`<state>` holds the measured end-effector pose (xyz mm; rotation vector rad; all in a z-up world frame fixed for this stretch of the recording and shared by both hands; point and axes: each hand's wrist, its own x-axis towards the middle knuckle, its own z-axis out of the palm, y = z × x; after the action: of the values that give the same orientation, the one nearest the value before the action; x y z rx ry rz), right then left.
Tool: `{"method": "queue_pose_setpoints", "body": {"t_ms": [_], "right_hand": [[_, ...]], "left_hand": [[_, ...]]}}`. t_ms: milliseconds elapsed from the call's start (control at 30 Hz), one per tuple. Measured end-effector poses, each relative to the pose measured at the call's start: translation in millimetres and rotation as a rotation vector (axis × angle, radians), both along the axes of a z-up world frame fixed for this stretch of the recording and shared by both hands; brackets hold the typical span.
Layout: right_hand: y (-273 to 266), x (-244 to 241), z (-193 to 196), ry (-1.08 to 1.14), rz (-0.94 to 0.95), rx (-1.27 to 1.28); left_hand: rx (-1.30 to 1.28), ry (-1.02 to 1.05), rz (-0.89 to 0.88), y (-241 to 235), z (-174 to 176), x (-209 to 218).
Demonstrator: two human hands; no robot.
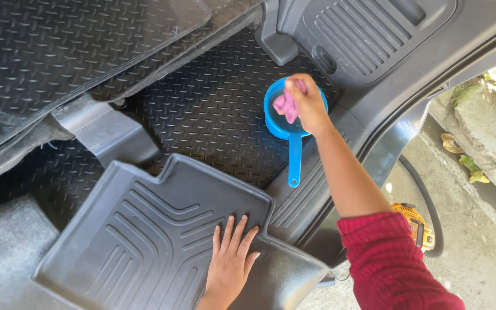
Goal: The person wipes a black rubber car floor mat with a pink cloth. They dip the cloth into a blue water container and scrub the mat's grooves and edges, then flip the mat over to clean the other side.
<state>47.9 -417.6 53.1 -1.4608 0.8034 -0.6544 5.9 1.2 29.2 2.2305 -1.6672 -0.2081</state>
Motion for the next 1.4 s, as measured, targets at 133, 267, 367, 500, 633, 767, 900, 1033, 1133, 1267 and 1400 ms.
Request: {"method": "queue_pose_setpoints", "body": {"t_ms": [133, 267, 367, 500, 633, 767, 900, 1033, 1133, 1267, 1400], "right_hand": [[12, -30, 21, -0.454, 0.245, 0.313], [58, -58, 56, -0.643, 0.493, 0.306], [127, -84, 65, -0.639, 0.549, 0.392], [245, -114, 57, 0.021, 0.447, -0.089], [343, -143, 33, 0.066, 0.537, 0.109], [374, -168, 11, 0.146, 0.683, 0.072], [380, -178, 28, 0.172, 0.761, 0.049], [393, -191, 36, 0.176, 0.642, 0.325], [406, -188, 64, 0.042, 0.453, 0.493], [393, -180, 100, -0.096, 0.172, 0.424], [350, -186, 56, 0.072, 0.265, -0.458]], "left_hand": [[-0.081, 0.204, 0.029, 8, 6, -1], [-0.203, 0.353, 0.158, 29, 9, -2], [-0.272, 0.524, 0.294, 49, 24, -8], [-0.338, 1.13, 0.559, 74, 58, -15], [-0.542, 1.563, 0.566, 97, 54, -29], [-0.522, 1.358, 0.918, 119, 80, -41], [-0.688, 1.391, 0.96, 144, 69, -52], [-0.673, 1.5, 0.881, 168, 53, -47], [-0.316, 1.044, 0.71, 185, 27, -38], [0.033, 0.296, 0.529, 188, 11, -46], [0.251, 0.124, 0.599, 186, 3, -49]]}}
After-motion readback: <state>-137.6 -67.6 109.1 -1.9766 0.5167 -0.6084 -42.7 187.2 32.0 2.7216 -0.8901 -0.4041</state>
